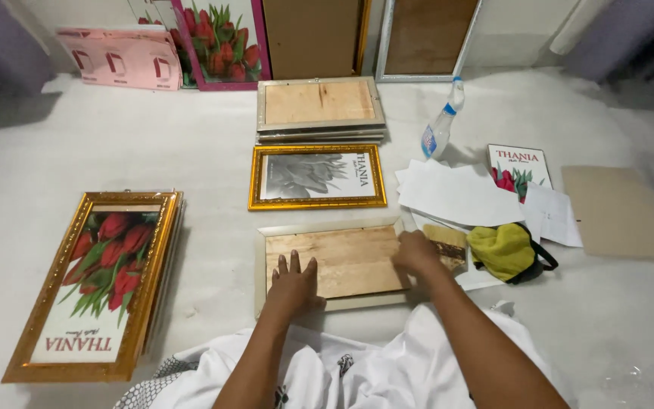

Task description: Cleaning and assembling picture frames by inserting backing boards.

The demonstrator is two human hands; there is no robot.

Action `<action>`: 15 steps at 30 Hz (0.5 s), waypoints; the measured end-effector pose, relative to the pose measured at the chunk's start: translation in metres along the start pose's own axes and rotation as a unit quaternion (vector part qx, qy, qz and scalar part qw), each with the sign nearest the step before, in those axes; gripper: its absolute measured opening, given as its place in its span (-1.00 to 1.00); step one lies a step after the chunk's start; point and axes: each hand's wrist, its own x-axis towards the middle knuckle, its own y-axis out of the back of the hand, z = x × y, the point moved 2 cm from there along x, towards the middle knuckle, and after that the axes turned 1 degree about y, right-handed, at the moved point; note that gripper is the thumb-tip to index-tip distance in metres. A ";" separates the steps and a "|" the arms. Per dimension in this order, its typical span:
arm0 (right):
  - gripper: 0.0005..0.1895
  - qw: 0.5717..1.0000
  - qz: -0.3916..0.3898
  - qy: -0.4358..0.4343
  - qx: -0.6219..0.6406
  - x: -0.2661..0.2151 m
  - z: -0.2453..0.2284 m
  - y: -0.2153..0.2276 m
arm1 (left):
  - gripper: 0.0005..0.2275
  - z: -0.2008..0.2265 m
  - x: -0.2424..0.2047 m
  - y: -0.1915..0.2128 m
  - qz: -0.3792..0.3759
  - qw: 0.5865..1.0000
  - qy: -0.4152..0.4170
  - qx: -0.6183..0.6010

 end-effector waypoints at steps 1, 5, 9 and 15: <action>-0.31 1.000 -0.003 -0.002 -0.001 -0.012 -0.005 0.008 | -0.14 0.000 -0.003 0.002 -0.004 1.000 0.000 -0.002; -0.63 0.970 -0.036 -0.135 0.200 -0.013 0.002 0.011 | -0.10 0.006 -0.007 0.009 0.006 1.000 -0.011 0.026; -0.79 0.981 -0.023 -0.108 0.158 -0.022 -0.008 0.030 | -0.09 0.005 0.000 0.004 0.007 0.999 -0.010 0.032; -0.64 0.947 0.004 -0.073 0.313 -0.040 -0.024 0.019 | -0.10 0.007 0.002 0.001 0.013 0.999 -0.013 0.031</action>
